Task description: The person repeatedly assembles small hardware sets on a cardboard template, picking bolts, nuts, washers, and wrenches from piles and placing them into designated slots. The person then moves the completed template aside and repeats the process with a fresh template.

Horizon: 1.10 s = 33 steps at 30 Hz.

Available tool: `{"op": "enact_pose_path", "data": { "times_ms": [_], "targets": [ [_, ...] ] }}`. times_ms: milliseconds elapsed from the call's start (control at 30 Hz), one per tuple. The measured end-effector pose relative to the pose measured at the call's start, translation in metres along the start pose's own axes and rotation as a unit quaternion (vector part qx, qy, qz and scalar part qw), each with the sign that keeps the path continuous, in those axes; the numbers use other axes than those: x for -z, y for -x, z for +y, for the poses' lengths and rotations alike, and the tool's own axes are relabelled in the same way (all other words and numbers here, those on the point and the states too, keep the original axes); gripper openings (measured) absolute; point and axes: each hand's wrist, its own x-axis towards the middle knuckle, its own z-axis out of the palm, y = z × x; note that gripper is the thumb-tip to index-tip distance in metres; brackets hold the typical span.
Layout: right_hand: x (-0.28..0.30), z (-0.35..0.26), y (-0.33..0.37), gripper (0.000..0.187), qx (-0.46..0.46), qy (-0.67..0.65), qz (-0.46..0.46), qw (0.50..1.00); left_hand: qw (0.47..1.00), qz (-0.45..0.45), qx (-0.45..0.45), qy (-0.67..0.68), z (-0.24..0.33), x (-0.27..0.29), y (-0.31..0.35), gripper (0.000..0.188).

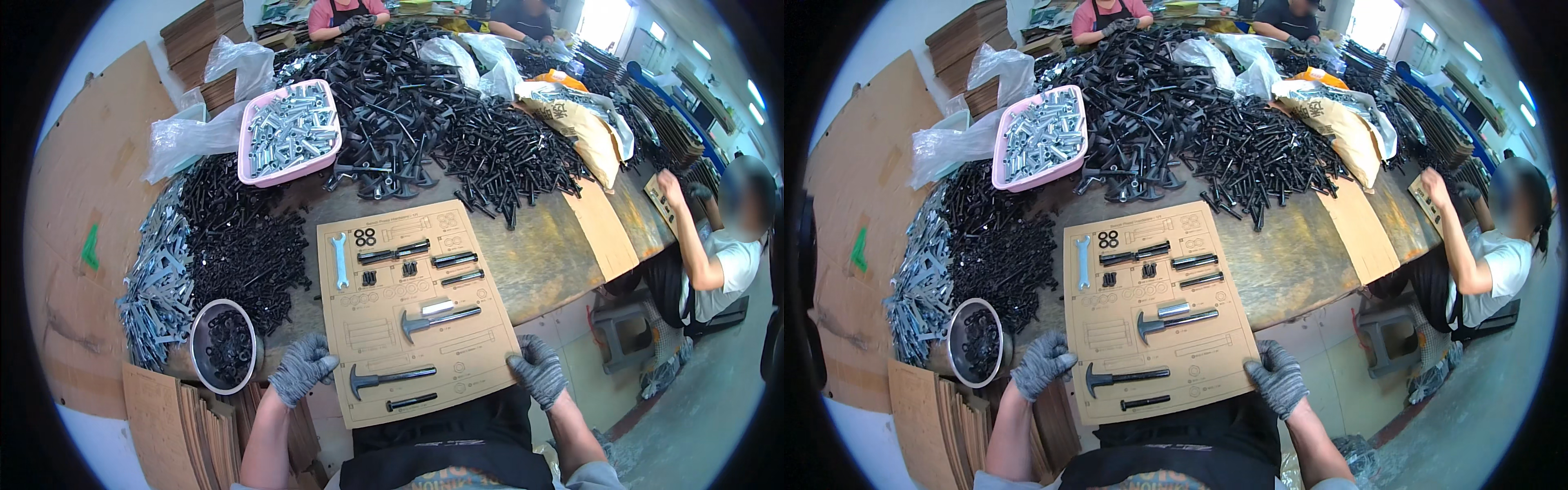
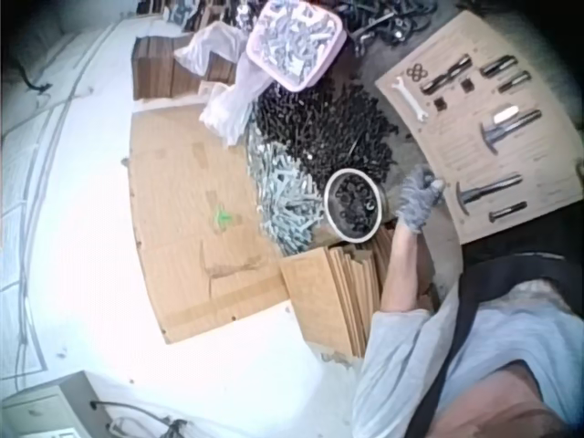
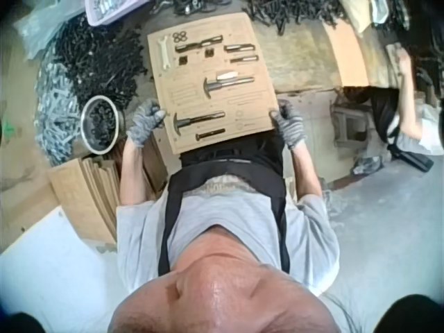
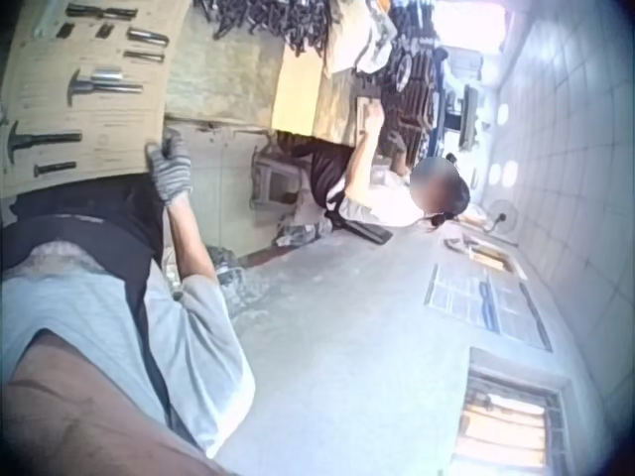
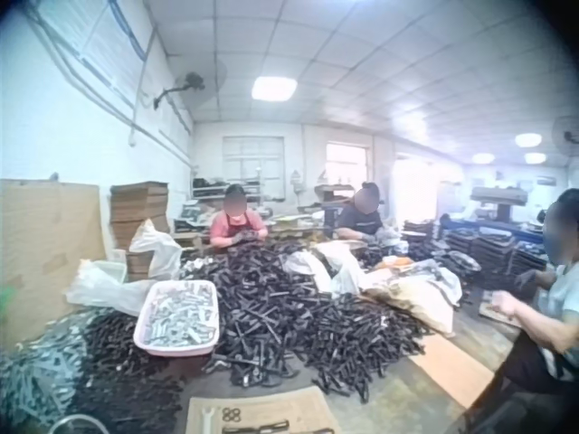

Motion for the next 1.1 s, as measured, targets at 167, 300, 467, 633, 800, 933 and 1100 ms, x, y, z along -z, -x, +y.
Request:
{"op": "enact_pose_path", "data": {
  "times_ms": [167, 300, 467, 633, 800, 933, 1100],
  "targets": [
    [0.012, 0.005, 0.011, 0.025, 0.024, -0.022, 0.024, 0.999, 0.999, 0.02, -0.04, -0.006, 0.006, -0.02, 0.005, 0.012],
    [0.033, 0.013, 0.021, 0.027, 0.041, 0.006, 0.055, 0.998, 0.999, 0.017, -0.042, -0.03, 0.011, -0.041, 0.003, 0.013],
    [0.061, 0.001, 0.04, 0.025, 0.043, -0.017, 0.087, 0.995, 0.998, -0.007, -0.055, -0.007, 0.024, -0.075, 0.003, 0.016],
    [0.099, 0.014, 0.062, 0.025, 0.063, 0.007, 0.138, 0.988, 0.995, -0.064, -0.076, 0.007, 0.024, -0.11, -0.012, 0.011],
    [0.129, 0.02, 0.078, 0.033, 0.059, 0.057, 0.184, 0.979, 0.981, -0.082, -0.131, -0.116, 0.029, -0.14, -0.016, 0.011],
    [0.16, 0.035, 0.082, 0.036, 0.014, 0.044, 0.195, 0.98, 0.989, -0.104, -0.092, -0.05, 0.039, -0.171, -0.018, 0.01],
    [0.223, 0.078, 0.087, 0.038, 0.036, -0.023, 0.213, 0.976, 0.925, -0.115, -0.274, -0.238, 0.054, -0.243, -0.043, 0.016]
  ]
}}
